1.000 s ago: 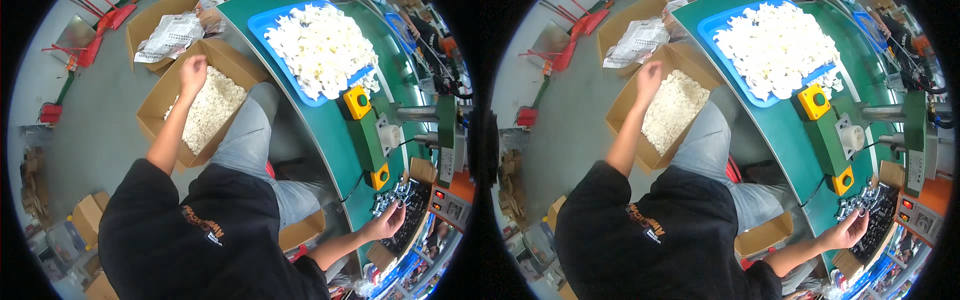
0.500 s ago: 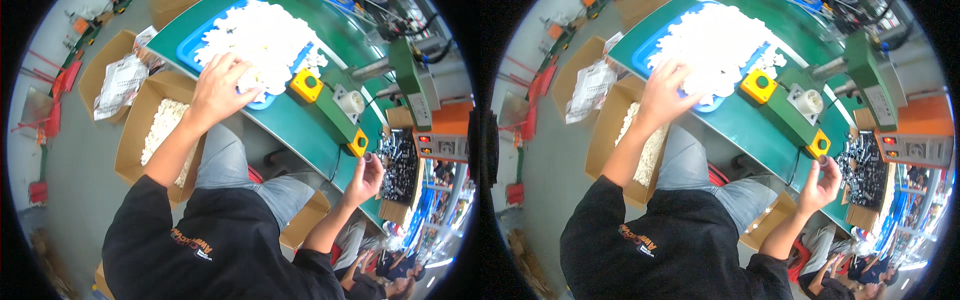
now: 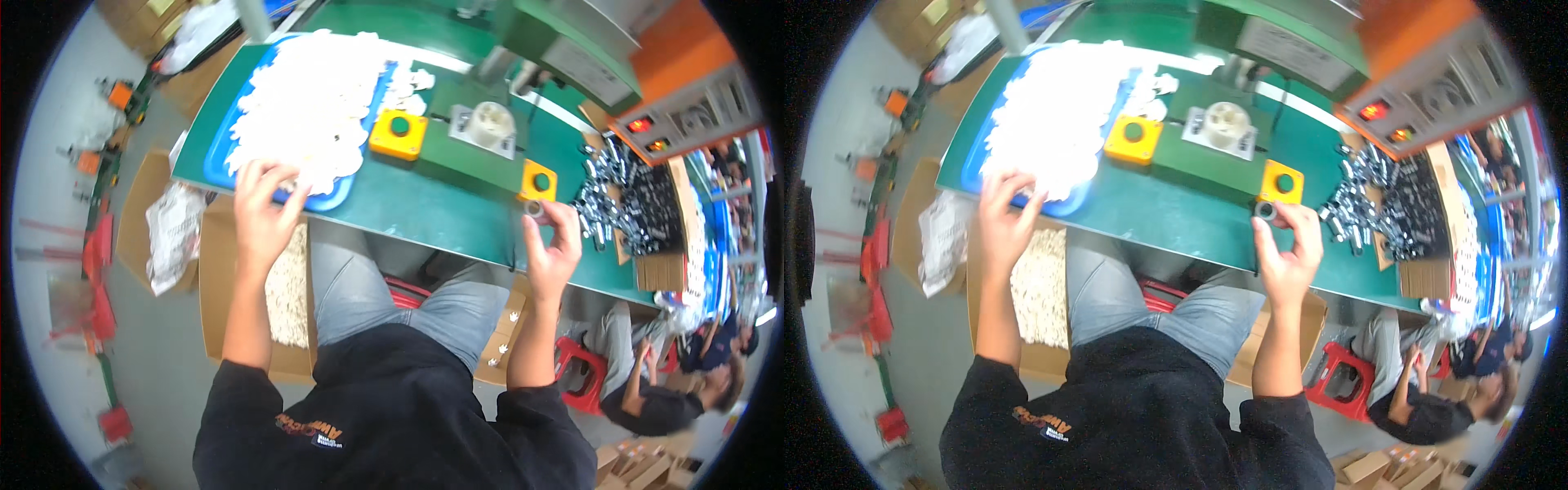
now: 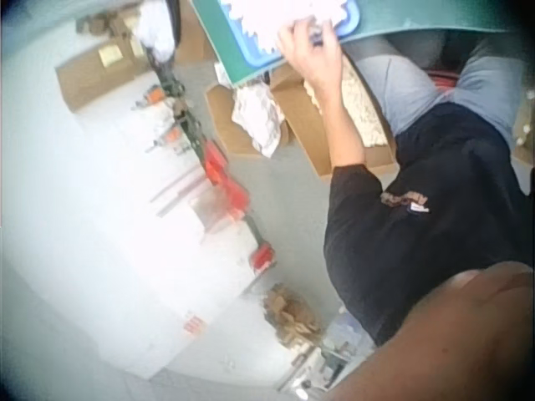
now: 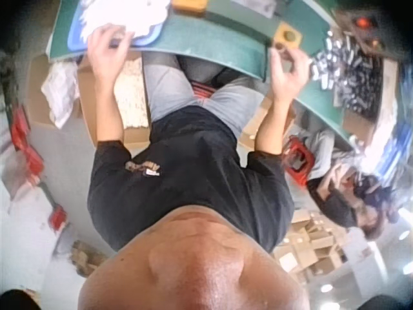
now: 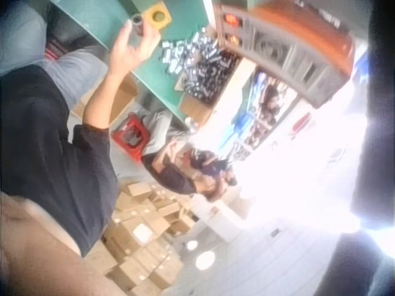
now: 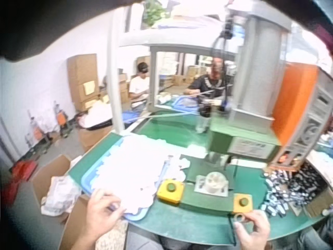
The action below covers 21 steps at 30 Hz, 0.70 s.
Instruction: Assembling small plastic parts into metal rings using a bench-top press machine.
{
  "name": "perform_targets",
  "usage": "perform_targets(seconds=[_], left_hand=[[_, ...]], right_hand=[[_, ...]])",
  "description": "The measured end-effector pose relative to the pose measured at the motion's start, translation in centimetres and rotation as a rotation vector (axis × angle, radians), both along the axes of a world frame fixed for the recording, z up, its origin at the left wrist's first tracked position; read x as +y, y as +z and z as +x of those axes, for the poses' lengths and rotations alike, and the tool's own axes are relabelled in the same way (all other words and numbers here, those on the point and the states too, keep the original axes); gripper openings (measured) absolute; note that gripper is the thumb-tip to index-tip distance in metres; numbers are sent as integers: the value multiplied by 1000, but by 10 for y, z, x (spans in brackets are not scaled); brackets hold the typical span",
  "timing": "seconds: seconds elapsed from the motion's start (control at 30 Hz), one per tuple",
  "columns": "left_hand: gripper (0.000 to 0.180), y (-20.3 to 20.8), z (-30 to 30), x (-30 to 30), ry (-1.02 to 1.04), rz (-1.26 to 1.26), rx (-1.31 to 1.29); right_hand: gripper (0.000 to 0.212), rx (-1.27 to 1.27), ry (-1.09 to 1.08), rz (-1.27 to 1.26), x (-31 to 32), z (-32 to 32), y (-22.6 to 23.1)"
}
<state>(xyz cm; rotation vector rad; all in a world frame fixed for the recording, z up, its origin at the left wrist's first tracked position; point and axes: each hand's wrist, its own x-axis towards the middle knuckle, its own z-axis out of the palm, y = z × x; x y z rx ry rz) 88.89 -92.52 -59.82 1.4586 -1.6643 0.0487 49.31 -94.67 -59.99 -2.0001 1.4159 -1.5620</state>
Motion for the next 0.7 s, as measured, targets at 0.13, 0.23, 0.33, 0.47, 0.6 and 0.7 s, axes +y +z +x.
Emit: perform_targets(seconds=[0.13,0.23,0.33,0.47,0.6,0.7], left_hand=[[26,-2,-6,-4,-26,43,158],[27,-19,-11,-10,-14,-36,37],[27,-22,-17,-11,-20,-84,-76],[26,-20,-19,-10,-10,-100,-24],[27,-26,-17,-9,4,-113,3],[28,-29,-16,-8,30,-117,-12]], right_hand=[[33,-6,-61,1,-3,3,10],[34,17,-56,-20,0,1,7],[34,31,-71,2,2,0,4],[34,39,-72,-3,3,-3,3],[33,70,-70,-15,-1,0,6],[31,31,-78,-89,-24,13,14]])
